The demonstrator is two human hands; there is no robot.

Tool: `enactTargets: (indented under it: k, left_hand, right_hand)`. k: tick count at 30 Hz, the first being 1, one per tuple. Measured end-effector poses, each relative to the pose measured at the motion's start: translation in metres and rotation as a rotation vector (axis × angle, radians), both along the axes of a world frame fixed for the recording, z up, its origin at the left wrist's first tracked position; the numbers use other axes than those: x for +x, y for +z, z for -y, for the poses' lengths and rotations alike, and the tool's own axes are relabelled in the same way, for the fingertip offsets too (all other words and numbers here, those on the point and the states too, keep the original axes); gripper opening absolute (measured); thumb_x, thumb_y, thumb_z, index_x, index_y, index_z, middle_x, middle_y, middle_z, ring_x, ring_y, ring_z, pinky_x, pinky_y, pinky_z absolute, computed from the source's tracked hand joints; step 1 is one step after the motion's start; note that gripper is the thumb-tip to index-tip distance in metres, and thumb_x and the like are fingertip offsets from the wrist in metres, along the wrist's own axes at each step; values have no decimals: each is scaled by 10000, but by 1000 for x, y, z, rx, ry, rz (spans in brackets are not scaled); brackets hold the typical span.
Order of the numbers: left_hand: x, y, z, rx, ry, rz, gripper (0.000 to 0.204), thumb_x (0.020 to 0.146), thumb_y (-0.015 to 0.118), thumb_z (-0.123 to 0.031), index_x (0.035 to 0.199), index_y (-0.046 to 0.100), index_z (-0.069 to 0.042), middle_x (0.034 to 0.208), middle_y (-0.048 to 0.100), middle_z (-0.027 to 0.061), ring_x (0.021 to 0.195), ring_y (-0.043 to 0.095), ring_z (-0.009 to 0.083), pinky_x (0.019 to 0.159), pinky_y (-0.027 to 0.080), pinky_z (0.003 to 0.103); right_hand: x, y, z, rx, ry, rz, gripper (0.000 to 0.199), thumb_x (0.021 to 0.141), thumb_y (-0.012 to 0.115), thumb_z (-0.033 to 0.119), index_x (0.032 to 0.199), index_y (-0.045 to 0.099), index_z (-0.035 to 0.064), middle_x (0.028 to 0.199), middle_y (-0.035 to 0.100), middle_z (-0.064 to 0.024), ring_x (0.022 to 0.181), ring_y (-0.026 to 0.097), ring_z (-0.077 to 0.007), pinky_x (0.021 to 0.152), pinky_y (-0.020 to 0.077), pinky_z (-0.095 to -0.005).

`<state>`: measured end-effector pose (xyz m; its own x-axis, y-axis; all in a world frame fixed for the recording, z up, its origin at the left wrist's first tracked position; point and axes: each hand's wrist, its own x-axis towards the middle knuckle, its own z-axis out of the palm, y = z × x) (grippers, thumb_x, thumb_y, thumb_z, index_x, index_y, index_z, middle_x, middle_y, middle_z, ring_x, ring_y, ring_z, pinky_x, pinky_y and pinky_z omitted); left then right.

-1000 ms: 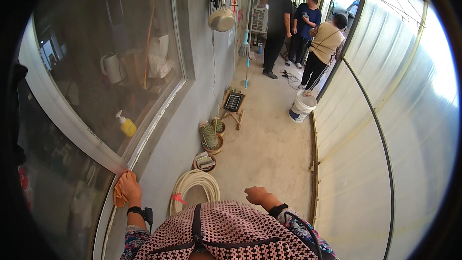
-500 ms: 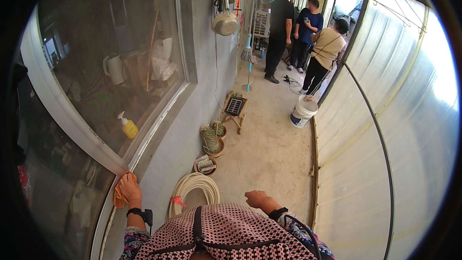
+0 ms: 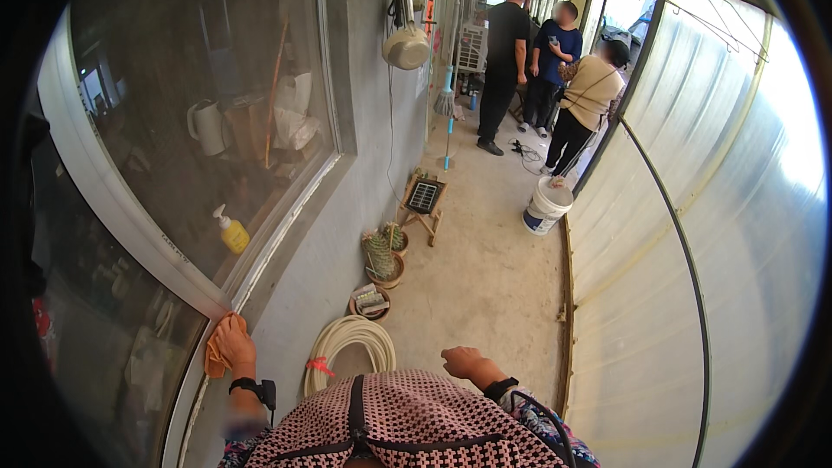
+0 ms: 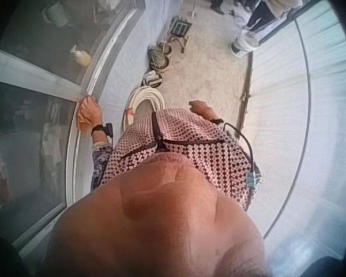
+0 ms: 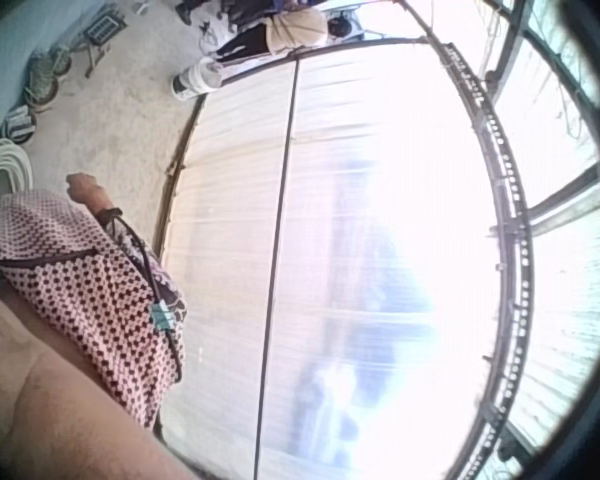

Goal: The person wipes a large glass window and its frame with an orange cloth, then removes a mesh screen to wipe it separately. The person cleans the window frame, glass, and screen in sequence.

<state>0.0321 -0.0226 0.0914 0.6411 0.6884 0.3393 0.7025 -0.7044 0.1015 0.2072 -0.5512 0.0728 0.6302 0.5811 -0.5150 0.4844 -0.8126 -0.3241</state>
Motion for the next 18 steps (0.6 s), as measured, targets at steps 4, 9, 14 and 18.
enactTargets:
  k: [4, 9, 14, 18]
  left_hand:
    - [0, -3, -2, 11, 0, -22, 595, 769, 807, -76, 1324, 592, -88, 1293, 570, 101, 1241, 507, 322, 1049, 401, 450]
    - [0, -4, -2, 4, 3, -20, 607, 765, 811, -75, 1328, 586, -94, 1292, 572, 102, 1249, 503, 324, 1060, 394, 451]
    - [1, -4, -2, -21, 13, -10, 612, 761, 813, -70, 1330, 588, -92, 1311, 571, 104, 1268, 493, 327, 1090, 381, 445]
    - [1, -3, -1, -30, 8, -5, 608, 758, 811, -63, 1325, 594, -91, 1326, 567, 105, 1273, 489, 330, 1102, 374, 439]
  right_hand:
    - [0, -1, 0, -11, 7, -5, 340, 944, 572, 279, 1216, 650, 91, 1141, 711, -191, 1112, 659, -386, 906, 524, -505]
    - [1, 2, -1, -15, 8, -10, 339, 946, 574, 278, 1217, 650, 89, 1143, 711, -191, 1112, 659, -388, 905, 524, -505]
    - [2, 6, -2, -20, 17, -16, 349, 947, 571, 274, 1228, 649, 83, 1151, 710, -190, 1110, 659, -386, 908, 524, -504]
    - [2, 5, -2, -18, 12, -15, 367, 945, 569, 271, 1253, 643, 86, 1160, 709, -189, 1111, 659, -382, 914, 525, -500]
